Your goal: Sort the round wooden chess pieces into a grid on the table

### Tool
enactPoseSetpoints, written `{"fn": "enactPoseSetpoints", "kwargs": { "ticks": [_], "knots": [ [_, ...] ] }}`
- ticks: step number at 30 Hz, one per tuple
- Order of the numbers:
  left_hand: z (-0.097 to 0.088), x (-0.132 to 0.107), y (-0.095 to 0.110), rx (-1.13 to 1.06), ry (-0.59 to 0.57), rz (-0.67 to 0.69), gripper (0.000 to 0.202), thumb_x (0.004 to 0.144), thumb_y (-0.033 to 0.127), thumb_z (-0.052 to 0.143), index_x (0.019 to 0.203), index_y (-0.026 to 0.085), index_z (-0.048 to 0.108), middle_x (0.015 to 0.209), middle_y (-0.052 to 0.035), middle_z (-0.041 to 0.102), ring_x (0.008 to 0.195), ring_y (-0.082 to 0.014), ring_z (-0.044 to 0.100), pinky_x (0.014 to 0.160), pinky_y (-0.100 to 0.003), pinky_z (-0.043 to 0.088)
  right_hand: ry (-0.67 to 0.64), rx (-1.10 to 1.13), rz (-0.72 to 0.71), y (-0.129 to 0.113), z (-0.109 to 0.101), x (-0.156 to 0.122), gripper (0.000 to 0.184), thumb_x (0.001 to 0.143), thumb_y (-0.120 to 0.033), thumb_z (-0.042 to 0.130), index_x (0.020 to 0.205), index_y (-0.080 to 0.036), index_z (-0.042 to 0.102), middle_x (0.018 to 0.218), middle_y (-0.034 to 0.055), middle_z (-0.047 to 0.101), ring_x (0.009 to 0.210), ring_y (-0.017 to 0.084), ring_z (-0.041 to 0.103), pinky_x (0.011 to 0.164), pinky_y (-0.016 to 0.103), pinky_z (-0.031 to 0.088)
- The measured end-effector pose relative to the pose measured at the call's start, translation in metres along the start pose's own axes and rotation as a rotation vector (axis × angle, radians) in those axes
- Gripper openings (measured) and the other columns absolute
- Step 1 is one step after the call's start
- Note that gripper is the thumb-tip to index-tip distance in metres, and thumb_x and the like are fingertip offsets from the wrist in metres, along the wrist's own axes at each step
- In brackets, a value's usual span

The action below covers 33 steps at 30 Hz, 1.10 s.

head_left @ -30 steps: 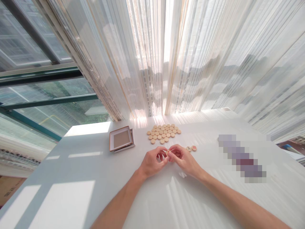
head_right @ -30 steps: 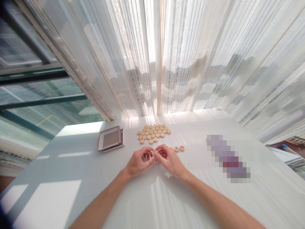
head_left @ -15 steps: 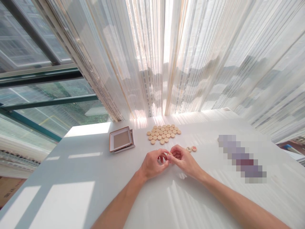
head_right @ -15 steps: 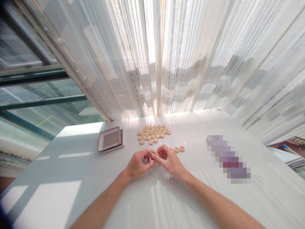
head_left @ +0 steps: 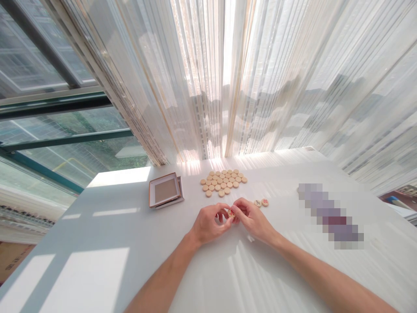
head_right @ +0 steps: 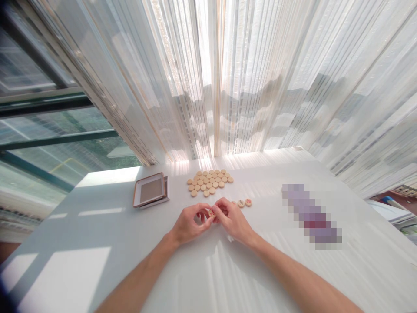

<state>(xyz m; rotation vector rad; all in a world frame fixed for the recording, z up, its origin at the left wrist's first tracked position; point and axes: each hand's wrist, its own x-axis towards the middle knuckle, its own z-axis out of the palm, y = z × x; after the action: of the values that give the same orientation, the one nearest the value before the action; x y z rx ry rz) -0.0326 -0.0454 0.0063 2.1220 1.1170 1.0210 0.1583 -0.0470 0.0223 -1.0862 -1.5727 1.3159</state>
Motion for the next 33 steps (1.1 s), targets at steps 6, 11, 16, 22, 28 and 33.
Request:
{"fn": "enactPoseSetpoints", "kwargs": {
  "ticks": [6, 11, 16, 22, 28, 33],
  "knots": [
    [0.0007, -0.0013, -0.0007, 0.014, 0.007, -0.009, 0.029, 0.081, 0.022, 0.067, 0.109, 0.024, 0.063, 0.079, 0.0030, 0.072, 0.065, -0.0114, 0.061, 0.066, -0.025, 0.052, 0.008, -0.014, -0.008, 0.0032, -0.0001, 0.0007, 0.028, 0.097, -0.045, 0.051, 0.087, -0.020, 0.060, 0.077, 0.0010, 0.069, 0.072, 0.020, 0.070, 0.067, 0.031, 0.056],
    [0.0001, -0.0012, -0.0006, 0.015, 0.003, -0.015, 0.029, 0.081, 0.024, 0.067, 0.109, 0.024, 0.063, 0.079, 0.0030, 0.072, 0.065, -0.0115, 0.061, 0.066, -0.025, 0.053, 0.006, -0.006, -0.004, 0.0006, -0.0006, 0.0005, 0.028, 0.097, -0.045, 0.051, 0.087, -0.020, 0.059, 0.077, 0.0007, 0.068, 0.072, 0.019, 0.070, 0.068, 0.031, 0.056],
    [0.0000, -0.0008, -0.0012, 0.021, 0.003, -0.023, 0.029, 0.082, 0.025, 0.066, 0.111, 0.025, 0.064, 0.080, 0.0026, 0.073, 0.066, -0.0118, 0.062, 0.068, -0.026, 0.053, 0.006, 0.038, 0.003, -0.0011, -0.0003, 0.0008, 0.027, 0.096, -0.046, 0.052, 0.088, -0.020, 0.059, 0.077, 0.0003, 0.067, 0.073, 0.020, 0.070, 0.069, 0.032, 0.057],
    [0.0007, -0.0005, -0.0022, 0.035, 0.010, -0.039, 0.029, 0.083, 0.026, 0.067, 0.111, 0.024, 0.065, 0.079, 0.0021, 0.073, 0.066, -0.0125, 0.064, 0.067, -0.026, 0.054, 0.019, 0.040, 0.027, -0.0028, 0.0005, 0.0012, 0.028, 0.094, -0.048, 0.054, 0.087, -0.021, 0.058, 0.077, 0.0008, 0.067, 0.074, 0.021, 0.069, 0.070, 0.034, 0.057],
    [0.0012, -0.0003, -0.0016, 0.032, 0.024, -0.033, 0.028, 0.083, 0.025, 0.067, 0.111, 0.024, 0.065, 0.079, 0.0026, 0.073, 0.065, -0.0117, 0.064, 0.067, -0.025, 0.054, 0.014, 0.021, 0.023, -0.0029, -0.0002, 0.0012, 0.028, 0.092, -0.050, 0.057, 0.089, -0.022, 0.057, 0.077, 0.0018, 0.070, 0.075, 0.021, 0.069, 0.071, 0.034, 0.056],
    [0.0012, -0.0004, -0.0014, 0.028, 0.030, -0.027, 0.027, 0.083, 0.025, 0.067, 0.109, 0.023, 0.065, 0.078, 0.0026, 0.073, 0.064, -0.0116, 0.063, 0.066, -0.025, 0.053, 0.000, 0.018, 0.013, -0.0010, -0.0008, 0.0012, 0.029, 0.091, -0.050, 0.059, 0.089, -0.021, 0.057, 0.078, 0.0026, 0.071, 0.073, 0.020, 0.069, 0.069, 0.033, 0.055]
  ]
}}
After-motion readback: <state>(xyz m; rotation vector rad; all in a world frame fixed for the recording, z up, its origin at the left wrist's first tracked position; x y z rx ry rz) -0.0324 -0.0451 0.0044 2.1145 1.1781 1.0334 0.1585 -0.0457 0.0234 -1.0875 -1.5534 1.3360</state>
